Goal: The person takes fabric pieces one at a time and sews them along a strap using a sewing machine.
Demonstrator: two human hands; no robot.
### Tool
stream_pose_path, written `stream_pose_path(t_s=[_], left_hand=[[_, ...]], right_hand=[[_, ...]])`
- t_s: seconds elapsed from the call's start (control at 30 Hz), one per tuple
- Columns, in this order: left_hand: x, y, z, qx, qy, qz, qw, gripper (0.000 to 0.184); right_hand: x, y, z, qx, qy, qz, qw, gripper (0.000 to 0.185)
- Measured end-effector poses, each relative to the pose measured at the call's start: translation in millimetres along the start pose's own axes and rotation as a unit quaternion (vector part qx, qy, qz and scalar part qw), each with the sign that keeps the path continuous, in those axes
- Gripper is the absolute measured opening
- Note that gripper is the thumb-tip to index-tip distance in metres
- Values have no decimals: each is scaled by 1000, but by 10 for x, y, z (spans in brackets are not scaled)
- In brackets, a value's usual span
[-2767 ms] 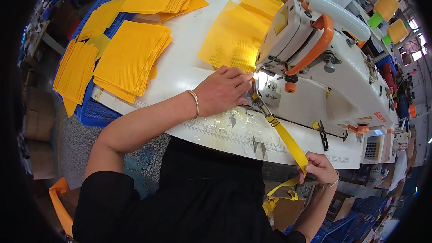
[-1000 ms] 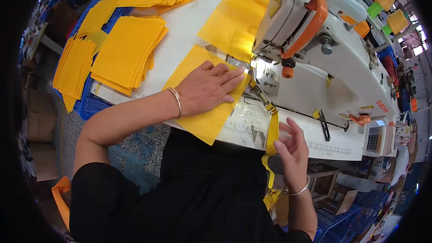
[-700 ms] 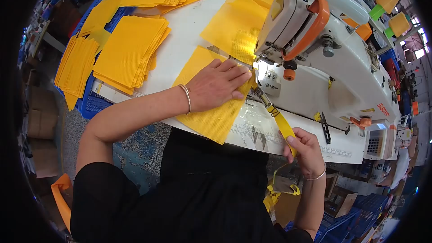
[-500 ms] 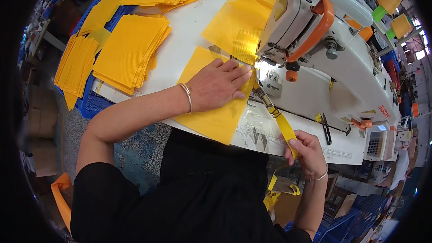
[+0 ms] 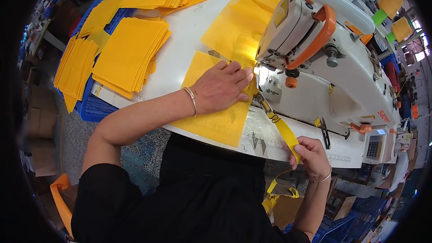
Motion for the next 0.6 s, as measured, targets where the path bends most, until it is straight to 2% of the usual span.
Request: stream_pose_path(t_s=[0.27,0.43,0.6], left_hand=[[26,30,-29,-46,-11,17,999,44],[35,25,-12,-82,-73,1,994,39],[23,-2,29,-97,12,37,995,32]], right_hand=[[-25,-28,60,32,22,8,999,23],[-42,-45,74,15,41,15,999,21],[-65,-65,96,21,44,17,999,20]])
Point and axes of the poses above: each hand's wrist, its own x-axis towards the middle knuckle, its own z-axis out of the back of the hand, y = z × x, the point moved 4 cm from there along x, towards the middle knuckle, and after that the axes turned 9 degrees about -x, right-handed, at the moved point
